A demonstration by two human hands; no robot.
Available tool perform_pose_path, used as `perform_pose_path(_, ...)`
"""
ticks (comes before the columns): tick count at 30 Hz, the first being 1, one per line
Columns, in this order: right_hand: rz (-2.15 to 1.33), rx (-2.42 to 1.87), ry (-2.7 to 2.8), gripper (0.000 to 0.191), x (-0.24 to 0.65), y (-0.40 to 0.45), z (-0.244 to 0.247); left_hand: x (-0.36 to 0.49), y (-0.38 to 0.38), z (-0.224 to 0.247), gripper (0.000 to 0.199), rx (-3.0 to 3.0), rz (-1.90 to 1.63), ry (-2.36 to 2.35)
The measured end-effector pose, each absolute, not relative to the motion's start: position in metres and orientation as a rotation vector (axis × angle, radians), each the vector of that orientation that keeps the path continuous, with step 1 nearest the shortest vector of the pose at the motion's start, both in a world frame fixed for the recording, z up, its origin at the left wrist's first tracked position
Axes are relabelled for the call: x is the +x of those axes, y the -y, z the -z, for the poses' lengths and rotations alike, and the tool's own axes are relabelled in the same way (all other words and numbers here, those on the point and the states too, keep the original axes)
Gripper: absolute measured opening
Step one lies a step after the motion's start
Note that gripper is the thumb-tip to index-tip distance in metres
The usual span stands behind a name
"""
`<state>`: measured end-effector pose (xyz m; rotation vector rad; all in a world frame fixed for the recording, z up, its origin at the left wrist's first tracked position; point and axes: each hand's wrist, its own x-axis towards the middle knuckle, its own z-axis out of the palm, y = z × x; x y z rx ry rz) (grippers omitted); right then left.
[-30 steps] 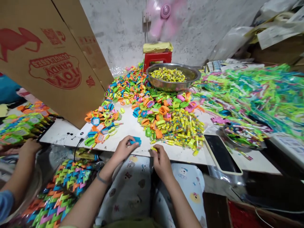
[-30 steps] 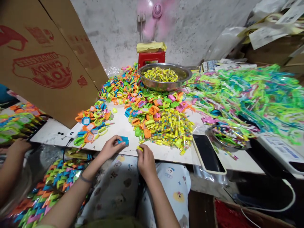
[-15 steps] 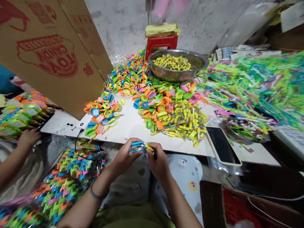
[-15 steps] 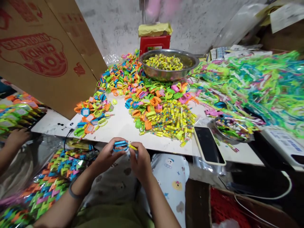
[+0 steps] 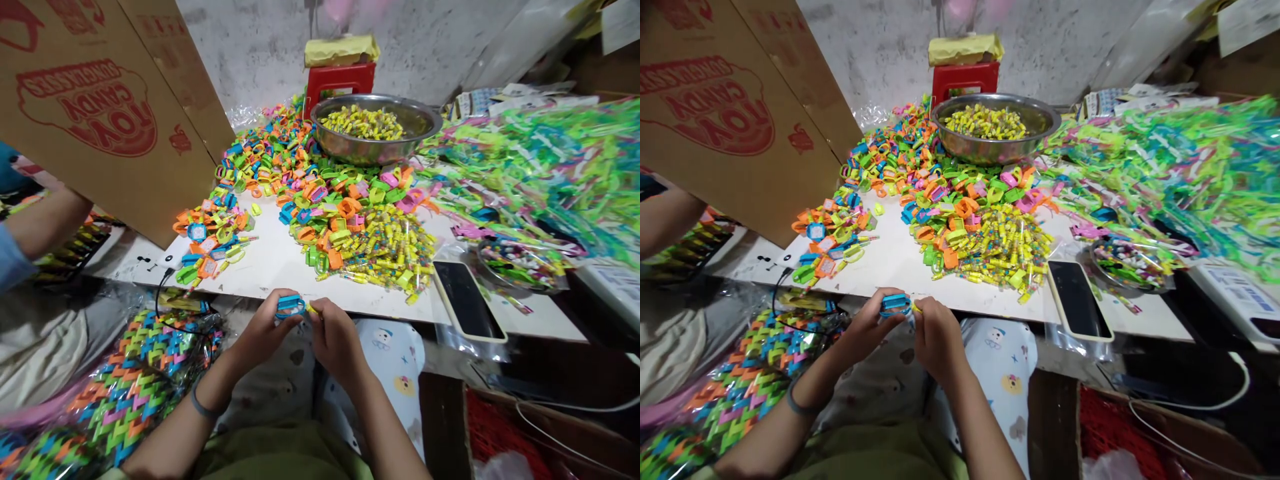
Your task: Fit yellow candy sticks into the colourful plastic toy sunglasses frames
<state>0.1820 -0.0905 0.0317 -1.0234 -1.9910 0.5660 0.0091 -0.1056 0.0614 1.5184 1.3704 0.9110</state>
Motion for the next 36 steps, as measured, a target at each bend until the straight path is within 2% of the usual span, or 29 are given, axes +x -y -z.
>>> perform_pose_path(4, -0.268, -1.147, 2.129, 0.017, 0.179, 0.093, -0.037, 0.012, 0.108, -0.062, 0.041, 1.405, -0.871, -1.416)
perform_pose_path(7, -0.167, -1.187, 2.153, 0.022, 0.18, 0.094, -0.041, 0.012, 0.109, -0.065, 0.043, 1.347, -0.826, -1.417)
perform_pose_path(11, -0.185, -1.221, 2.186, 0.023, 0.182, 0.097, -0.041, 0.01, 0.108, -0.065, 0.047, 1.338, -0.785, -1.405)
perform_pose_path(18, -0.287, -1.195, 2.313, 0.013, 0.177, 0.089, -0.026, -0.012, 0.094, -0.059, 0.047, 1.417, -0.57, -1.457)
perform_pose_path(19, -0.275, -1.208, 2.311, 0.011, 0.178, 0.084, -0.024, -0.02, 0.089, -0.063, 0.046, 1.473, -0.578, -1.515)
perform_pose_path(23, -0.084, -1.443, 2.214, 0.033, 0.19, 0.056, -0.014, -0.077, 0.053, -0.089, 0.047, 1.659, -0.768, -1.943)
perform_pose_path(27, -0.01, -1.626, 2.155, 0.038, 0.196, 0.041, -0.005, -0.142, 0.004, -0.105, 0.051, 1.667, -0.892, -2.488)
perform_pose_path(30, -0.049, -1.585, 2.148, 0.032, 0.192, 0.039, -0.002, -0.16, -0.027, -0.098, 0.056, 1.729, -0.854, -2.714)
perform_pose_path(33, -0.087, -1.515, 2.137, 0.023, 0.189, 0.04, -0.002, -0.132, -0.04, -0.08, 0.056, 1.957, -0.819, -2.595)
perform_pose_path(36, -0.088, -1.526, 2.133, 0.012, 0.188, 0.04, -0.001, -0.068, -0.036, -0.06, 0.037, 2.221, -0.791, -2.086)
